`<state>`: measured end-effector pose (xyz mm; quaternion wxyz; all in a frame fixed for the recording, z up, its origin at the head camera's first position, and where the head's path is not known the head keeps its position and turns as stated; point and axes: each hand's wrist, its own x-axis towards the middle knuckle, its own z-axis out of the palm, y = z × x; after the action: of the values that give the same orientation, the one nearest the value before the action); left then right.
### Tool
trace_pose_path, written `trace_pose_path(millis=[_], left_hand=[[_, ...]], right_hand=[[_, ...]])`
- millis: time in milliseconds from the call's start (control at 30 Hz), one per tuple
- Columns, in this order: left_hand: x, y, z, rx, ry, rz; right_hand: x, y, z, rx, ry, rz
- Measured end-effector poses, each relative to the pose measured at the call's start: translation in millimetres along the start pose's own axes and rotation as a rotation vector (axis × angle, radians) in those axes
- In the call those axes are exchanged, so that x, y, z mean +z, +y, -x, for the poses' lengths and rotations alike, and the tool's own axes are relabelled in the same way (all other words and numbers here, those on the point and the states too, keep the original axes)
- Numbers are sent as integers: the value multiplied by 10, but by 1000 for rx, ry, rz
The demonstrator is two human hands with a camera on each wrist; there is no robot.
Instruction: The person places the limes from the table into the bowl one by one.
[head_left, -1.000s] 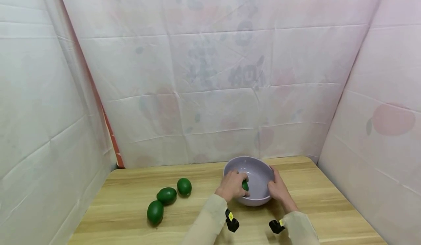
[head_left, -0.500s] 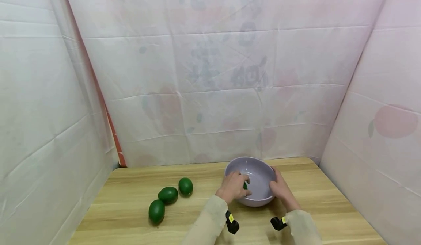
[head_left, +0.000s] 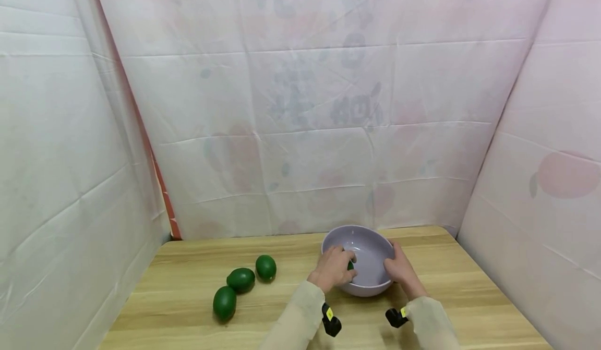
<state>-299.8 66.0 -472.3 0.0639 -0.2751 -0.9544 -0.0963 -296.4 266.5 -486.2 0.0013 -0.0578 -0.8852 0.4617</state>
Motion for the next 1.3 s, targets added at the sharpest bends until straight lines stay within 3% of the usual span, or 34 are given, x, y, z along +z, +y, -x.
trace_pose_path(millis=[167,433,767,1300], left_hand=[[-12,-8,4,14,20,3],[-29,-31,-6,67,51,-6],[-152,-107,-60,98,215,-28],[-432,-440,34,68,224,-12]], right_hand=[[32,12,-10,-30,43,35],[42,27,-32,-3,45,52],[32,37,-36,-14,60,73],[35,19,-16,23,44,79]])
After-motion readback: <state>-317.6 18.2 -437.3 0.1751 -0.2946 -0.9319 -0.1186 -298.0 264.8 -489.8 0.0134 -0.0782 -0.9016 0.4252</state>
